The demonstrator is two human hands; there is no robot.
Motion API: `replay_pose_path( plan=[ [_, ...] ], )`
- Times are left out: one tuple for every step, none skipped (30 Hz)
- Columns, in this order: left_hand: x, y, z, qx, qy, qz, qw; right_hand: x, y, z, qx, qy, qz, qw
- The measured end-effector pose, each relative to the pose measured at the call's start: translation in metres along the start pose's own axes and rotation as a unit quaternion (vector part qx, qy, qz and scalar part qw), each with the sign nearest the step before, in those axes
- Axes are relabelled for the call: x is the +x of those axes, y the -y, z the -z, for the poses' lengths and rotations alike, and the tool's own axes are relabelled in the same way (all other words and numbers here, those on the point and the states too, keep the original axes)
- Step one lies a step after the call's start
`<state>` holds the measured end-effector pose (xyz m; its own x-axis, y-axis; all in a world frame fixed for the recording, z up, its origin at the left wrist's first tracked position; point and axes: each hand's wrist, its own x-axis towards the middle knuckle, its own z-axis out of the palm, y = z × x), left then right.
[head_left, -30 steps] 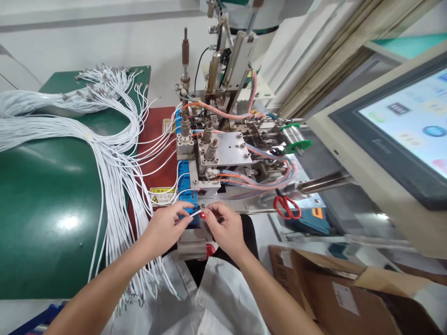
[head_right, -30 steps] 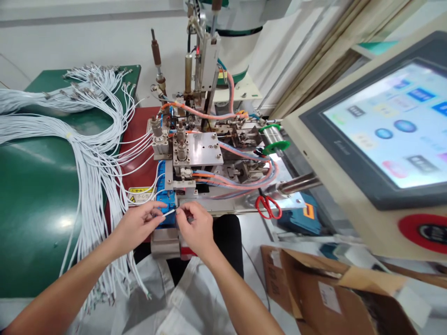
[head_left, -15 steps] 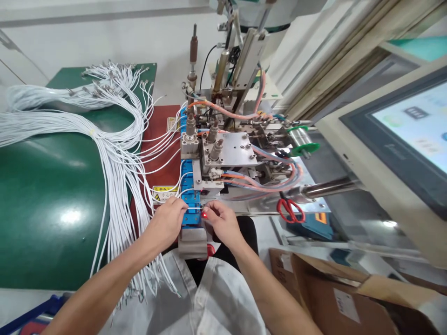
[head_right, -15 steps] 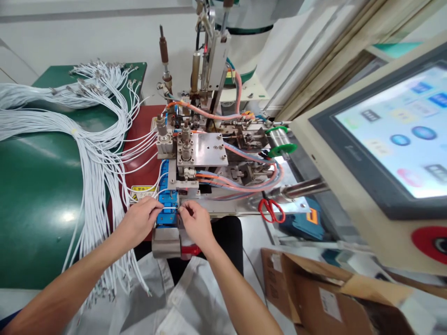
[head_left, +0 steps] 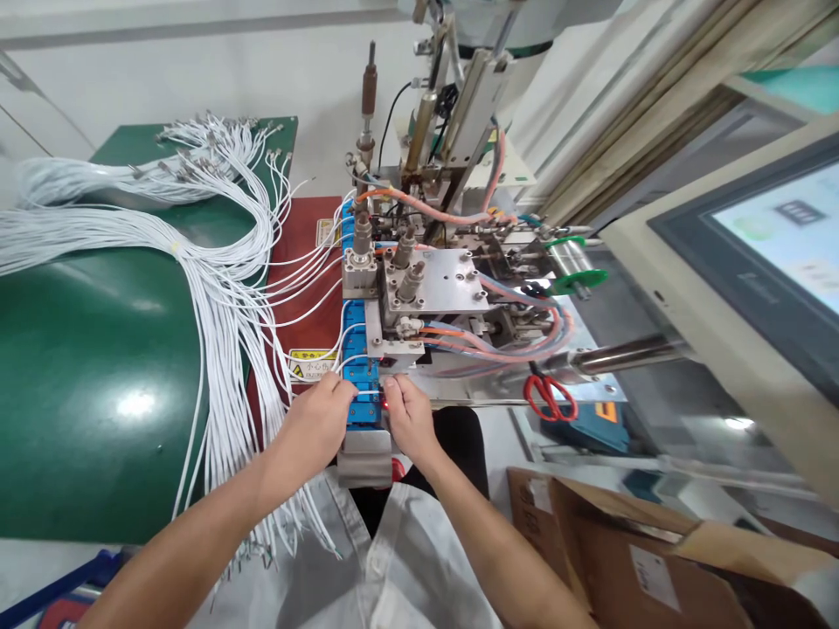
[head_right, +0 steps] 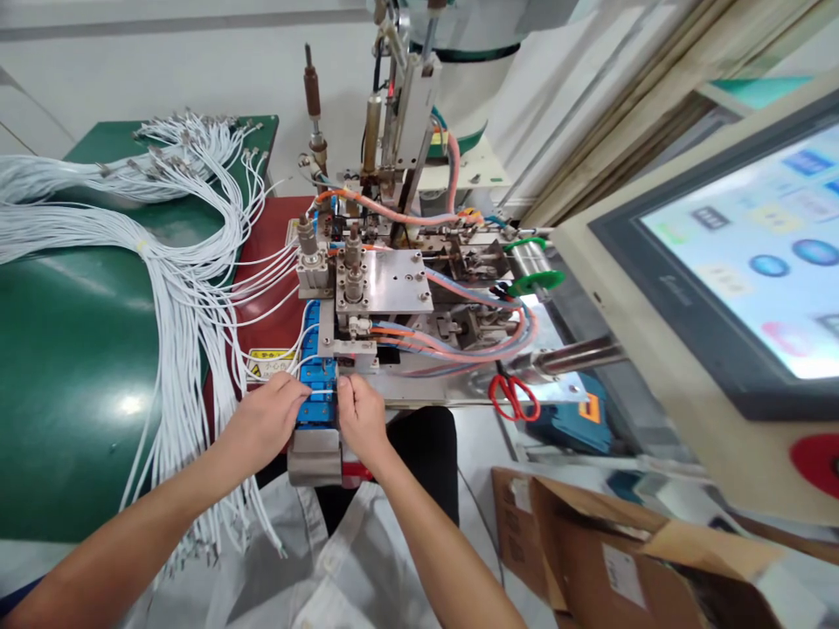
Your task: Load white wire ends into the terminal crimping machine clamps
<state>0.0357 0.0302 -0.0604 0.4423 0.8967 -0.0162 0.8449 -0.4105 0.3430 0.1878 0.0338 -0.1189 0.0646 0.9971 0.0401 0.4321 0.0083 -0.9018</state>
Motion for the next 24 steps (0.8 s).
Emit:
replay_pose_path(
  plan=[
    [0.000, -0.002, 0.001, 0.026, 0.005, 0.004, 1.000, -0.001, -0.001, -0.002, 0.009, -0.004, -0.007, 1.000],
    [-0.001, -0.004, 0.003, 0.050, 0.009, 0.005, 0.999, -0.002, -0.002, -0.002, 0.013, -0.007, -0.012, 1.000],
    [0.000, -0.006, 0.005, 0.071, 0.012, 0.003, 0.997, -0.002, -0.002, -0.002, 0.015, -0.005, -0.016, 1.000],
    [0.000, -0.008, 0.007, 0.089, 0.013, -0.003, 0.996, -0.002, -0.002, -0.001, 0.015, 0.000, -0.022, 1.000],
    [0.001, -0.009, 0.009, 0.101, 0.014, -0.013, 0.995, -0.002, -0.002, 0.000, 0.016, 0.004, -0.029, 0.999],
    [0.002, -0.009, 0.010, 0.107, 0.015, -0.024, 0.994, -0.001, -0.002, 0.002, 0.019, 0.004, -0.038, 0.999],
    [0.002, -0.009, 0.012, 0.106, 0.016, -0.038, 0.993, -0.001, -0.001, 0.004, 0.025, -0.002, -0.046, 0.999],
    [0.002, -0.008, 0.014, 0.099, 0.018, -0.052, 0.994, 0.000, -0.001, 0.007, 0.033, -0.015, -0.053, 0.998],
    [0.002, -0.007, 0.016, 0.086, 0.020, -0.062, 0.994, 0.001, -0.001, 0.010, 0.047, -0.030, -0.060, 0.997],
    [0.001, -0.004, 0.018, 0.072, 0.019, -0.071, 0.995, 0.001, -0.001, 0.013, 0.066, -0.048, -0.065, 0.995],
    [-0.001, -0.001, 0.021, 0.058, 0.015, -0.082, 0.995, 0.002, -0.001, 0.016, 0.086, -0.062, -0.068, 0.992],
    [-0.004, 0.003, 0.025, 0.047, 0.011, -0.096, 0.994, 0.002, -0.001, 0.019, 0.104, -0.072, -0.069, 0.990],
    [-0.008, 0.007, 0.029, 0.037, 0.008, -0.113, 0.993, 0.002, -0.002, 0.023, 0.118, -0.079, -0.069, 0.988],
    [-0.012, 0.011, 0.033, 0.029, 0.012, -0.132, 0.991, 0.001, -0.002, 0.026, 0.128, -0.082, -0.068, 0.986],
    [-0.016, 0.015, 0.038, 0.019, 0.025, -0.152, 0.988, 0.000, -0.003, 0.029, 0.136, -0.084, -0.067, 0.985],
    [-0.020, 0.019, 0.042, 0.007, 0.047, -0.166, 0.985, -0.001, -0.003, 0.032, 0.143, -0.082, -0.066, 0.984],
    [-0.024, 0.023, 0.046, -0.004, 0.073, -0.176, 0.982, -0.002, -0.004, 0.034, 0.149, -0.078, -0.067, 0.983],
    [-0.027, 0.026, 0.049, -0.013, 0.096, -0.183, 0.978, -0.003, -0.004, 0.036, 0.155, -0.074, -0.068, 0.983],
    [-0.030, 0.028, 0.051, -0.017, 0.112, -0.188, 0.976, -0.004, -0.004, 0.038, 0.159, -0.070, -0.067, 0.983],
    [-0.031, 0.030, 0.051, -0.013, 0.120, -0.194, 0.974, -0.004, -0.004, 0.039, 0.161, -0.066, -0.067, 0.982],
    [-0.032, 0.031, 0.051, -0.003, 0.121, -0.200, 0.972, -0.005, -0.004, 0.039, 0.162, -0.063, -0.066, 0.983],
    [-0.032, 0.031, 0.050, 0.012, 0.118, -0.203, 0.972, -0.006, -0.004, 0.040, 0.162, -0.060, -0.065, 0.983],
    [-0.032, 0.031, 0.049, 0.029, 0.116, -0.202, 0.972, -0.006, -0.003, 0.040, 0.163, -0.058, -0.064, 0.983],
    [-0.031, 0.031, 0.048, 0.045, 0.112, -0.201, 0.972, -0.007, -0.003, 0.041, 0.163, -0.056, -0.065, 0.983]
  ],
)
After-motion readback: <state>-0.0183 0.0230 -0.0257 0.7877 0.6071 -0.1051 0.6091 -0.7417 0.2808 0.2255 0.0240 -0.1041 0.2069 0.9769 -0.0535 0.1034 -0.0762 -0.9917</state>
